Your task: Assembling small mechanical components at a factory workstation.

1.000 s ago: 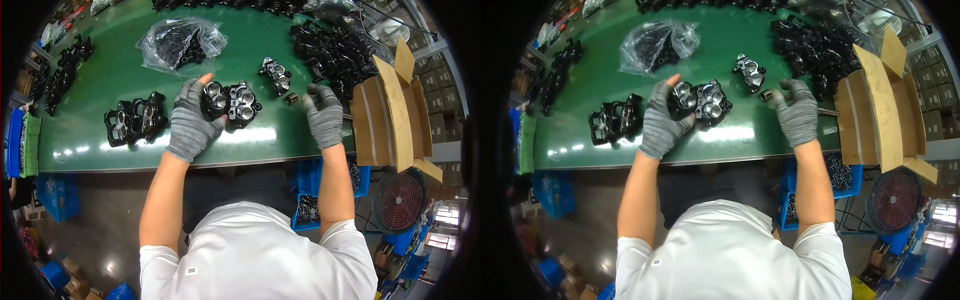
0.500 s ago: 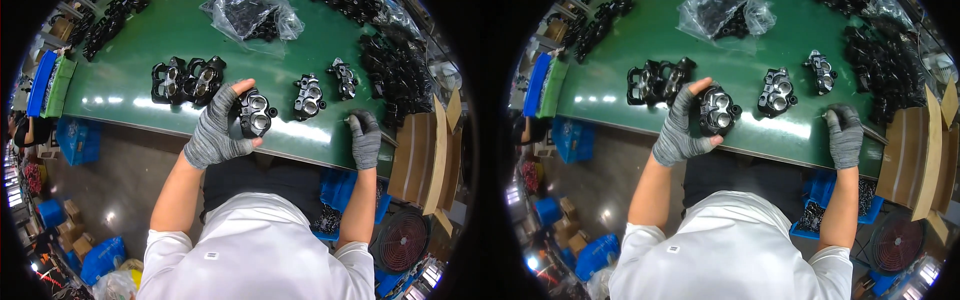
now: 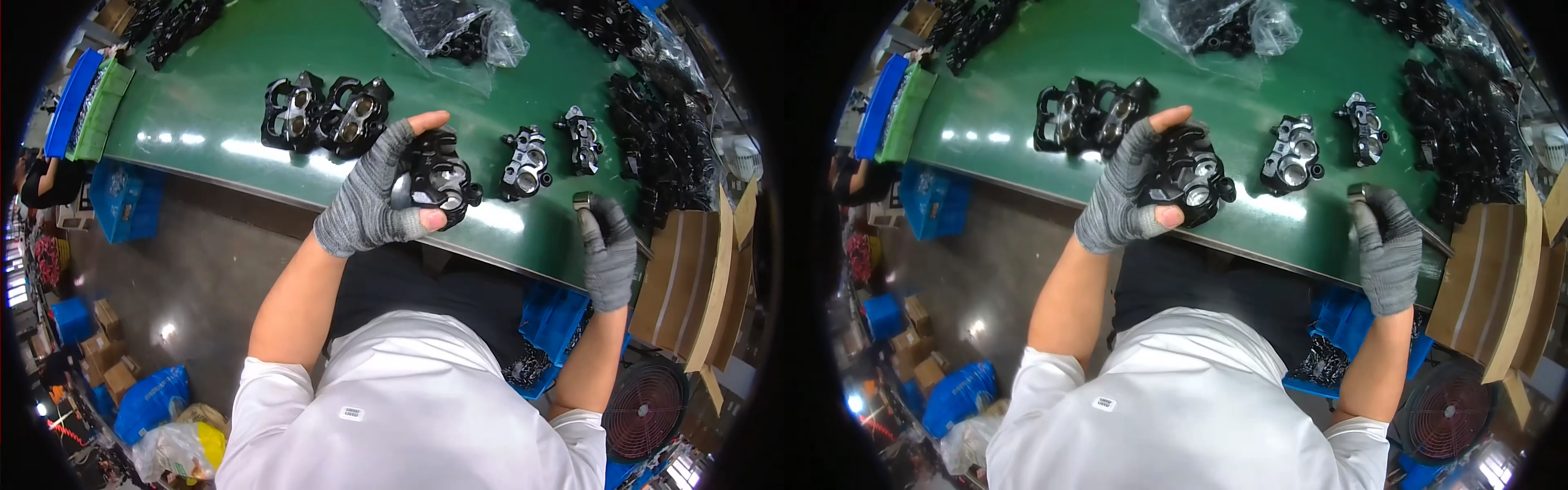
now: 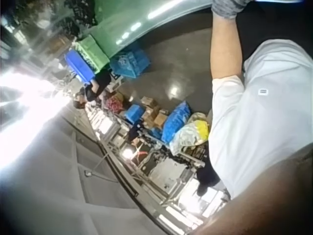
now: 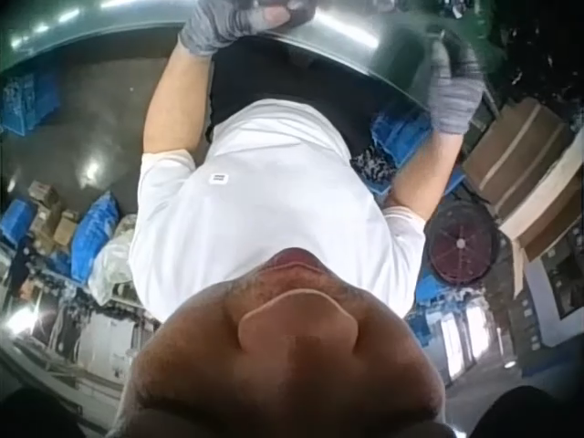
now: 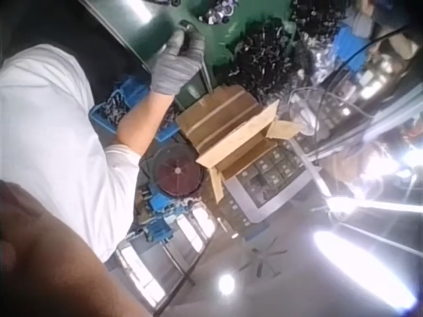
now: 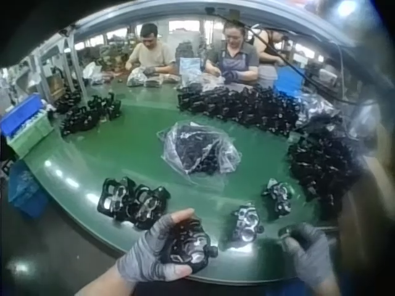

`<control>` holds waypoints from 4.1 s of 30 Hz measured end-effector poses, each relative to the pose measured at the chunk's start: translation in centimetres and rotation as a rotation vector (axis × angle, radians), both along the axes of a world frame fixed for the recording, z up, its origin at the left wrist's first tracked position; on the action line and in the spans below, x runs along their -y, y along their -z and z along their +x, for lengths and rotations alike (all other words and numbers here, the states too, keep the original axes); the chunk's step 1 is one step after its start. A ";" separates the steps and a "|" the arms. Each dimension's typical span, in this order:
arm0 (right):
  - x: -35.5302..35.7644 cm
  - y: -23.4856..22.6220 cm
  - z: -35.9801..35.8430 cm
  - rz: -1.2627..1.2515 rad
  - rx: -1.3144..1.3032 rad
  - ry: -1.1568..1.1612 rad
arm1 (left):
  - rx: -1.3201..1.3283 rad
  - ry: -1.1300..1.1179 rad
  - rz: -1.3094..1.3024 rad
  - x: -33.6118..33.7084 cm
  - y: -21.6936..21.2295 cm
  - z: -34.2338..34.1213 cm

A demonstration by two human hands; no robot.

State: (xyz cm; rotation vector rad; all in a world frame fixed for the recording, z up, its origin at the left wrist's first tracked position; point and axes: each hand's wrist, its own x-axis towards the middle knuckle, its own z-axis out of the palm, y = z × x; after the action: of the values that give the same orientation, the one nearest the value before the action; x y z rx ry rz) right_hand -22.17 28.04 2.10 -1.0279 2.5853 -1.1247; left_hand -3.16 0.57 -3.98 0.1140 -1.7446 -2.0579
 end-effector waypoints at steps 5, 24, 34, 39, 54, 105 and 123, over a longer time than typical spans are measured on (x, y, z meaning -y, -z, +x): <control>7.3 -5.3 3.8 -0.029 0.313 -0.380 | -0.041 0.033 0.024 -0.1 -0.6 0.0; 15.0 -4.2 1.7 0.271 0.115 -0.645 | -0.084 -0.028 0.149 0.2 0.2 -0.8; 15.2 -3.8 2.0 0.252 0.070 -0.637 | -0.095 -0.074 0.104 0.4 0.8 -0.7; 13.6 -2.7 1.6 -0.033 0.053 -0.648 | -0.120 -0.114 0.086 0.4 1.1 -0.7; 14.1 3.8 6.4 -0.281 -0.441 -0.432 | -0.068 -0.159 0.039 0.2 1.0 -1.1; -29.4 -15.1 -17.7 0.609 -0.345 0.335 | -0.071 -0.450 0.171 -3.1 -0.8 -3.0; -23.4 -10.2 -23.6 0.494 -0.114 0.059 | -0.111 -0.362 -0.028 -2.1 2.3 -1.4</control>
State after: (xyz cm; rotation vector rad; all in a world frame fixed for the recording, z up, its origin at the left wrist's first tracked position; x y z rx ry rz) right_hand -45.77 51.48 12.35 -0.9192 2.7818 -0.3996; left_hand -4.56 2.71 -6.27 0.2807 -1.5545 -1.7442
